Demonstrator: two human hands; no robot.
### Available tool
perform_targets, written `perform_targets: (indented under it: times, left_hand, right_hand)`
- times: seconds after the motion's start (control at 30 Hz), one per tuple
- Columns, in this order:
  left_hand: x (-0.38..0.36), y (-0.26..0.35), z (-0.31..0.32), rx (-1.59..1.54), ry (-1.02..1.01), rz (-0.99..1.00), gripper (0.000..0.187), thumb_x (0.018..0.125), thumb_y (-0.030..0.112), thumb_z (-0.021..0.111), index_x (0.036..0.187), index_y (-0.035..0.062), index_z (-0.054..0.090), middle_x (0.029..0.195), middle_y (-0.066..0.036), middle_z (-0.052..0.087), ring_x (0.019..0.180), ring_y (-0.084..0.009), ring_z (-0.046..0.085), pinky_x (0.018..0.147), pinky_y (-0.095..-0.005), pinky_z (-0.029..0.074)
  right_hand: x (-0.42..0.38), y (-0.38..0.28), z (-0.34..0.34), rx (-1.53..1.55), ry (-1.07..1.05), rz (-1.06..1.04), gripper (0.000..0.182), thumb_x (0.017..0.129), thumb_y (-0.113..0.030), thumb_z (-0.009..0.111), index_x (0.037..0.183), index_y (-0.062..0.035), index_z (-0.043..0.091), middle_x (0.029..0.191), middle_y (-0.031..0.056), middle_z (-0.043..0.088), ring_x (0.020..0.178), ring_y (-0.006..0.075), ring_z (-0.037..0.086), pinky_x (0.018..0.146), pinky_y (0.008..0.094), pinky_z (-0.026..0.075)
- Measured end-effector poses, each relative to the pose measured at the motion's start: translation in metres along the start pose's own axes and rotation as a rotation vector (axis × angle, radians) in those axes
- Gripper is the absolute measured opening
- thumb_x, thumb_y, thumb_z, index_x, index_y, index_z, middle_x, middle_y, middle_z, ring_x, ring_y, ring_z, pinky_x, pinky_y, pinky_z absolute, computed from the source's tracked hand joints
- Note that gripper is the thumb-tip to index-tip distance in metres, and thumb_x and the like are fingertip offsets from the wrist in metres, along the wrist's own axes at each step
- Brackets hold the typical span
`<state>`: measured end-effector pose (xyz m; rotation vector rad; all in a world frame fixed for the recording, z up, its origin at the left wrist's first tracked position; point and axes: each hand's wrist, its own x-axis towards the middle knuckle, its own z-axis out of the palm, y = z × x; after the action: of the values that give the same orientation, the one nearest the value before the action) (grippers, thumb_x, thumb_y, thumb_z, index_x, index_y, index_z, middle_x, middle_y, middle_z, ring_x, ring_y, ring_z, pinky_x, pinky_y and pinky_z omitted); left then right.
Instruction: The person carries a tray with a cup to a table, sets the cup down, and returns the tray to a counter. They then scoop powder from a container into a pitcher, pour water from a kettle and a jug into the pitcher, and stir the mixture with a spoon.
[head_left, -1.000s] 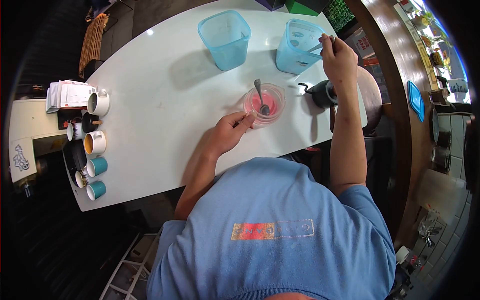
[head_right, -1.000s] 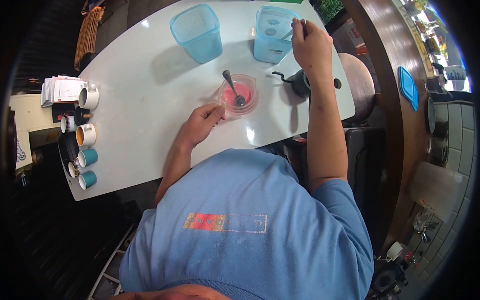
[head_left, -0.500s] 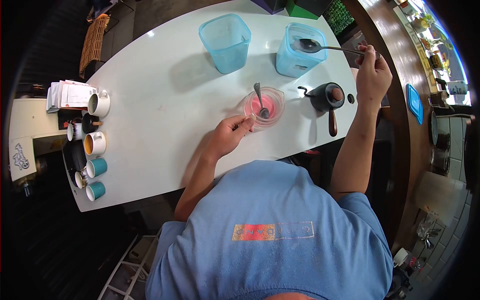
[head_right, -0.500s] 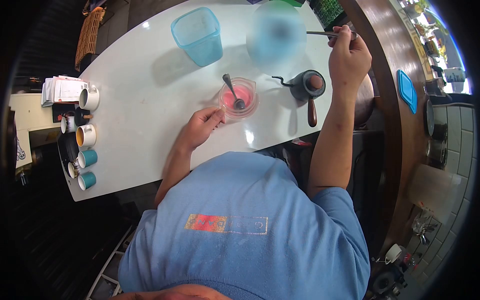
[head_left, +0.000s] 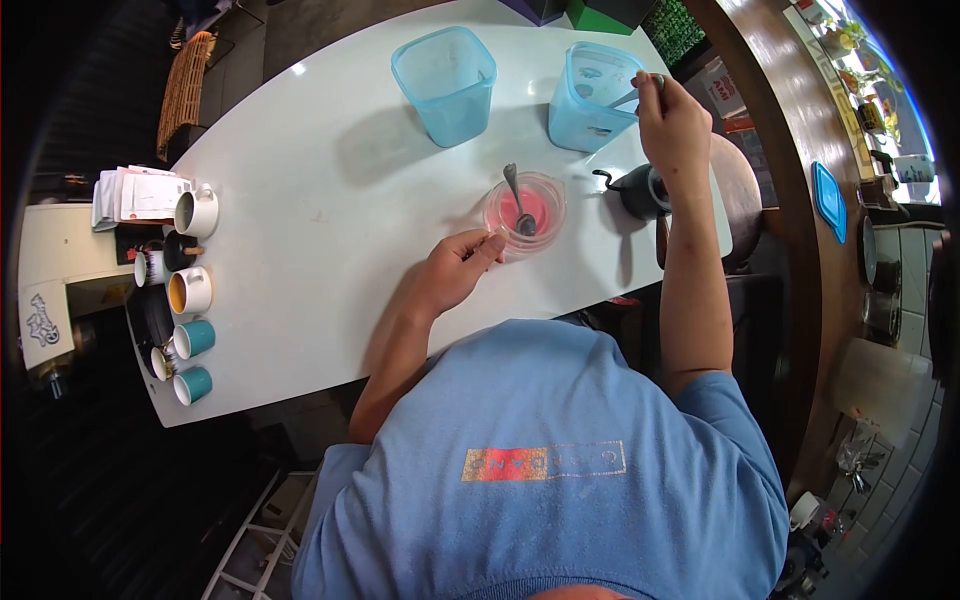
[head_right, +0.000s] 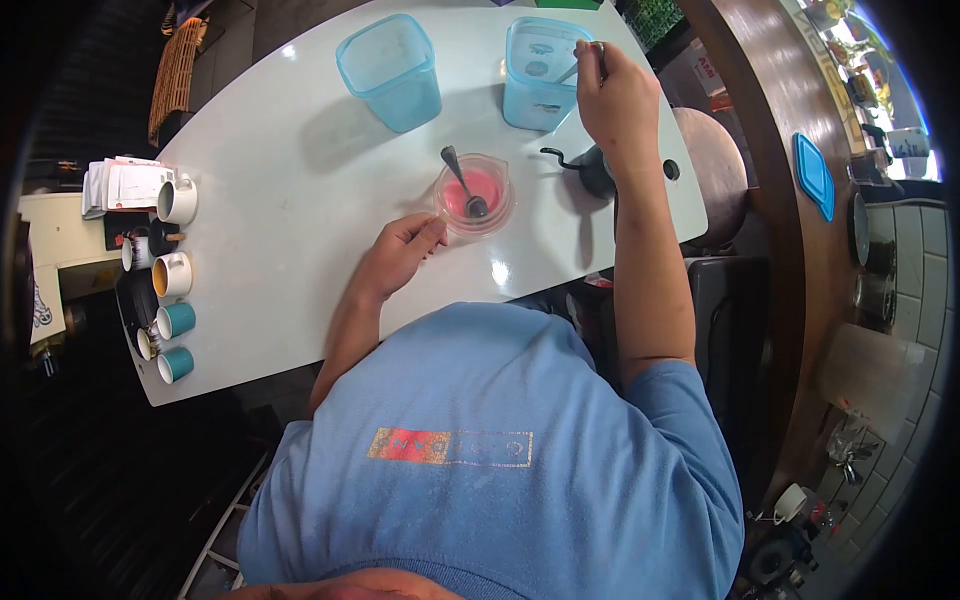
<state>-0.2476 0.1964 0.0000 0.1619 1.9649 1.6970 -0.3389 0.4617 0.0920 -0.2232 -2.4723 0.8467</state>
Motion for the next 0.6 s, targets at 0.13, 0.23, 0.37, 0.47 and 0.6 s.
perform_targets:
  times: [0.13, 0.23, 0.37, 0.47, 0.6]
  left_hand:
    - [0.0, -0.001, 0.0, -0.006, -0.003, 0.005, 0.044, 0.094, 0.039, 0.051, 0.076, 0.0005, 0.059, 0.067, 0.0, 0.049, 0.067, -0.009, 0.044, 0.064, -0.0245, 0.038]
    - [0.001, -0.001, -0.001, 0.005, -0.013, -0.008, 0.044, 0.094, 0.04, 0.051, 0.076, 0.0007, 0.059, 0.067, 0.0, 0.05, 0.067, -0.0091, 0.045, 0.065, -0.0246, 0.039]
    - [0.001, 0.0, -0.001, 0.0, -0.019, 0.008, 0.045, 0.094, 0.042, 0.051, 0.076, 0.0009, 0.059, 0.066, 0.0, 0.049, 0.067, -0.0089, 0.044, 0.064, -0.0243, 0.038]
    - [0.001, -0.002, -0.001, -0.004, -0.016, 0.0, 0.045, 0.094, 0.041, 0.052, 0.075, 0.0012, 0.059, 0.066, 0.0, 0.049, 0.066, -0.0086, 0.043, 0.063, -0.0239, 0.037]
    - [0.0, -0.002, -0.002, -0.016, -0.032, -0.003, 0.036, 0.094, 0.034, 0.052, 0.078, 0.004, 0.061, 0.068, 0.003, 0.049, 0.066, -0.0069, 0.043, 0.062, -0.0224, 0.037]
  right_hand:
    - [0.0, -0.005, 0.003, -0.029, -0.034, -0.021, 0.029, 0.09, -0.027, 0.054, 0.086, -0.0012, 0.066, 0.069, 0.0142, 0.063, 0.064, 0.0293, 0.061, 0.064, 0.0336, 0.047]
    - [0.004, -0.001, 0.006, 0.017, -0.031, -0.012, 0.03, 0.09, -0.027, 0.054, 0.085, -0.0006, 0.066, 0.07, 0.0141, 0.064, 0.065, 0.0303, 0.061, 0.064, 0.0338, 0.047]
    - [0.008, 0.005, 0.004, 0.04, -0.014, 0.023, 0.031, 0.09, -0.028, 0.053, 0.084, -0.0013, 0.067, 0.069, 0.0128, 0.064, 0.065, 0.0285, 0.062, 0.065, 0.0333, 0.048]
    - [0.005, 0.004, -0.004, 0.046, 0.01, 0.127, 0.032, 0.089, -0.029, 0.052, 0.084, -0.0023, 0.068, 0.067, 0.011, 0.065, 0.065, 0.024, 0.063, 0.065, 0.0326, 0.048]
    - [0.004, 0.014, -0.015, 0.089, 0.138, 0.2, 0.033, 0.09, -0.03, 0.052, 0.085, -0.002, 0.069, 0.064, 0.0071, 0.065, 0.062, 0.0155, 0.062, 0.064, 0.029, 0.047]
